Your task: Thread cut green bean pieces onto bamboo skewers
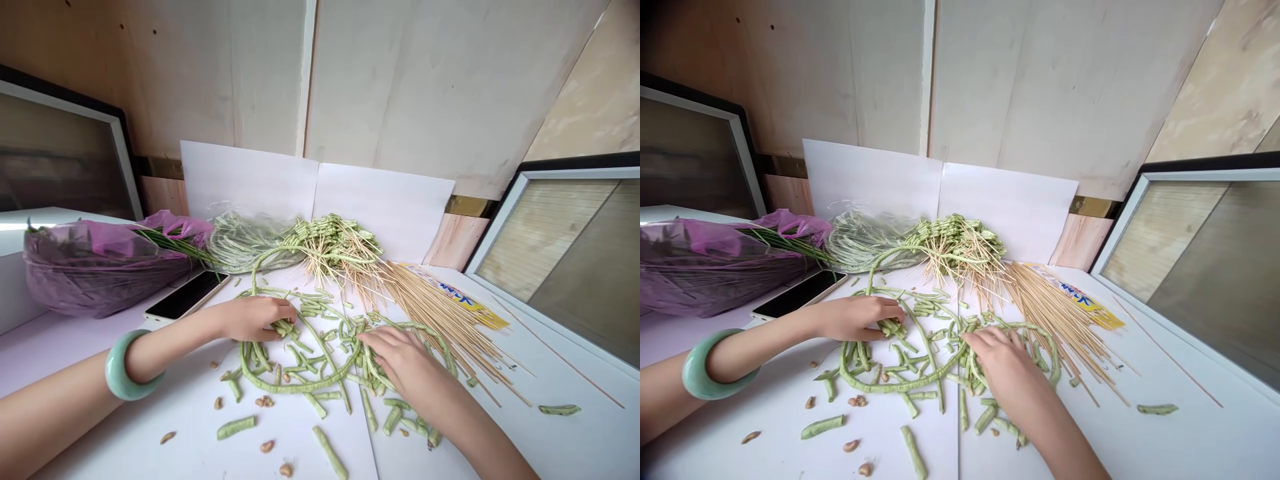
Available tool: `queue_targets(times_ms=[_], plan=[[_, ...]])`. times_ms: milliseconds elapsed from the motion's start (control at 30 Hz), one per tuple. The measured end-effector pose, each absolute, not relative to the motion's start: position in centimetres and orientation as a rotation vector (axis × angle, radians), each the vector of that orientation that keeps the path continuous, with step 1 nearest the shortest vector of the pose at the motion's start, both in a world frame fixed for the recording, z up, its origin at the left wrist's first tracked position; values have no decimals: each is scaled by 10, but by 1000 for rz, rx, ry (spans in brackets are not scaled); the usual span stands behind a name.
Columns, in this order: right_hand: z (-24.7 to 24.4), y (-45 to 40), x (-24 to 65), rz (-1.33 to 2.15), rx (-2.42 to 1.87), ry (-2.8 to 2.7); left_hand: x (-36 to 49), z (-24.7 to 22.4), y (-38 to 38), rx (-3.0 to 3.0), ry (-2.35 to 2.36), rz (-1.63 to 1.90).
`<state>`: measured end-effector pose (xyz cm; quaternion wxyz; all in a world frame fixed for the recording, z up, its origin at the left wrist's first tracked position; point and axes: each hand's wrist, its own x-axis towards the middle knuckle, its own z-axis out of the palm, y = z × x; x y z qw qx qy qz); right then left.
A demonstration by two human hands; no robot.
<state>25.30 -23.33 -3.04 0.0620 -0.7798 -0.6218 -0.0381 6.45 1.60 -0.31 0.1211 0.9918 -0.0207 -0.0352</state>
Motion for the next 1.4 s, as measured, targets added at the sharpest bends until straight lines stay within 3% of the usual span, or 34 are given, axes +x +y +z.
queue_targets(times_ms=[467,900,1067,1300,1400], plan=[[-39,-225,245,-340,-2086,-2067,48,11,24,2853,11,20],[-19,-255,274,-1251,-2068,-1282,45,4,45,3045,652,209],[-15,-257,281,-1024,-2211,-1061,47,5,41,3017,585,197],[-2,-260,291,-567,-2592,-837,51,10,13,2769,-130,143],[-1,-264,298,-474,-2706,-820,51,13,-2,2711,-197,64]])
